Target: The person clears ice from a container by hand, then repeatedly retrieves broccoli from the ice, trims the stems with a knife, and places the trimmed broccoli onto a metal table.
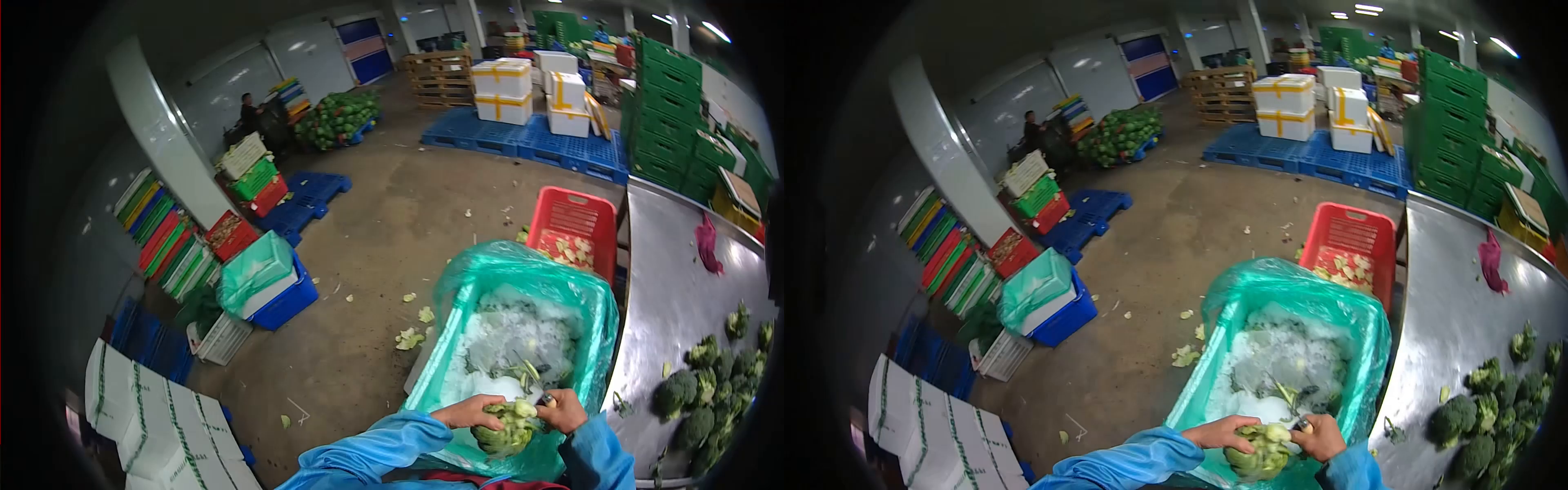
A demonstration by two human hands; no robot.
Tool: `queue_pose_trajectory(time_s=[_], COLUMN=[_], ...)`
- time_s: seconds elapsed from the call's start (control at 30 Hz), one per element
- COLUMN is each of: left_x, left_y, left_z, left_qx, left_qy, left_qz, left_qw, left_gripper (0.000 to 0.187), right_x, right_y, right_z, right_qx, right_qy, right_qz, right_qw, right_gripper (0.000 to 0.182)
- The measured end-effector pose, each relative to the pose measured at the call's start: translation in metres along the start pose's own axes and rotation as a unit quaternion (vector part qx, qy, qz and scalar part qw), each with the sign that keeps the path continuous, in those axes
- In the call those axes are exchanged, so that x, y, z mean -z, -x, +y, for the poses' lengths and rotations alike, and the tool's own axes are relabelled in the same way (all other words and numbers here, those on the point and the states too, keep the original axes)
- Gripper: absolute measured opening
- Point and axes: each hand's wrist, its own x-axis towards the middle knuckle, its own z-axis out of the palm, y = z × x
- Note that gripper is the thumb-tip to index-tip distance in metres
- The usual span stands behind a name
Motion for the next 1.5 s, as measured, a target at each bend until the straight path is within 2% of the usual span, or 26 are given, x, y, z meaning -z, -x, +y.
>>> queue_pose_trajectory(time_s=[0.03,0.07,0.17,0.2,0.23,0.27,0.3,0.37,0.43,0.47,0.53,0.57,0.63,0.67,0.7,0.73,0.77,0.9,0.97,1.07,1.13,1.23,1.27,1.37,1.43,1.5], left_x=[0.005,0.01,0.037,0.039,0.035,0.03,0.026,0.01,-0.017,-0.017,-0.004,-0.002,-0.005,0.006,0.03,0.037,0.04,0.05,0.057,0.05,0.046,0.023,0.014,-0.003,0.014,0.02], left_y=[0.0,0.001,0.017,0.021,0.019,0.017,0.015,0.008,-0.002,-0.01,-0.022,-0.019,-0.021,-0.031,-0.043,-0.046,-0.047,-0.073,-0.09,-0.116,-0.133,-0.146,-0.148,-0.147,-0.155,-0.169], left_z=[-0.004,-0.01,-0.026,-0.026,-0.027,-0.027,-0.025,-0.006,0.017,0.01,-0.012,-0.007,0.01,0.001,-0.024,-0.033,-0.036,-0.067,-0.082,-0.089,-0.096,-0.088,-0.082,-0.056,-0.059,-0.059], left_qx=[-0.039,-0.069,-0.001,-0.004,-0.004,-0.032,-0.058,-0.042,-0.059,-0.085,-0.119,-0.048,-0.07,-0.088,-0.1,-0.084,-0.077,-0.04,-0.076,-0.095,-0.116,0.028,0.089,0.091,0.034,0.003], left_qy=[-0.242,-0.467,-0.46,-0.354,-0.353,-0.273,-0.191,-0.256,-0.437,-0.425,-0.22,-0.068,-0.052,-0.118,-0.199,-0.327,-0.451,-0.436,-0.461,-0.56,-0.529,-0.445,-0.465,-0.538,-0.582,-0.591], left_qz=[0.087,0.167,0.235,0.222,0.217,0.211,0.204,0.177,0.175,0.188,0.161,0.162,0.239,0.282,0.312,0.294,0.282,0.253,0.257,0.31,0.302,0.289,0.274,0.323,0.338,0.297], left_qw=[0.965,0.865,0.856,0.909,0.91,0.938,0.958,0.949,0.88,0.881,0.955,0.983,0.967,0.948,0.924,0.894,0.844,0.863,0.846,0.763,0.785,0.847,0.837,0.773,0.739,0.75], left_gripper=[0.064,0.063,0.061,0.062,0.062,0.062,0.063,0.062,0.058,0.056,0.048,0.043,0.035,0.036,0.04,0.044,0.049,0.051,0.058,0.051,0.06,0.061,0.06,0.057,0.055,0.055], right_x=[0.0,0.006,0.021,0.016,0.014,0.007,0.001,-0.013,-0.022,-0.02,0.0,0.015,0.037,0.048,0.065,0.084,0.106,0.201,0.25,0.327,0.388,0.491,0.508,0.574,0.598,0.547], right_y=[0.002,0.006,-0.007,-0.009,-0.008,-0.005,0.001,0.011,0.004,0.003,0.021,0.033,0.043,0.047,0.057,0.058,0.076,0.16,0.196,0.22,0.229,0.237,0.238,0.249,0.25,0.243], right_z=[-0.002,-0.008,0.024,0.037,0.044,0.036,0.008,-0.031,-0.012,0.005,-0.005,-0.008,0.029,0.067,0.084,0.103,0.109,0.127,0.127,0.171,0.213,0.301,0.325,0.424,0.474,0.407], right_qx=[-0.001,-0.01,-0.042,0.039,0.118,0.05,0.031,-0.015,0.026,0.062,-0.013,-0.049,-0.032,0.095,0.115,0.072,0.068,0.091,0.073,0.114,0.131,0.028,-0.019,-0.145,-0.171,-0.129], right_qy=[0.066,0.081,0.086,0.073,0.06,-0.117,-0.12,-0.165,-0.172,-0.179,-0.232,-0.286,-0.474,-0.623,-0.69,-0.698,-0.685,-0.581,-0.521,-0.353,-0.306,-0.227,-0.139,0.159,0.199,0.11], right_qz=[0.047,0.082,0.103,0.126,0.149,0.039,0.01,-0.028,-0.013,0.016,0.015,0.027,0.1,0.058,0.061,0.199,0.282,0.466,0.564,0.692,0.719,0.753,0.76,0.749,0.761,0.75], right_qw=[0.997,0.993,0.99,0.989,0.98,0.991,0.992,0.986,0.985,0.982,0.973,0.956,0.874,0.774,0.712,0.684,0.668,0.661,0.636,0.619,0.611,0.617,0.634,0.627,0.594,0.64], right_gripper=[0.021,0.021,0.03,0.039,0.05,0.065,0.063,0.057,0.048,0.04,0.039,0.04,0.039,0.038,0.035,0.029,0.024,0.022,0.024,0.028,0.023,0.034,0.04,0.055,0.062,0.051])
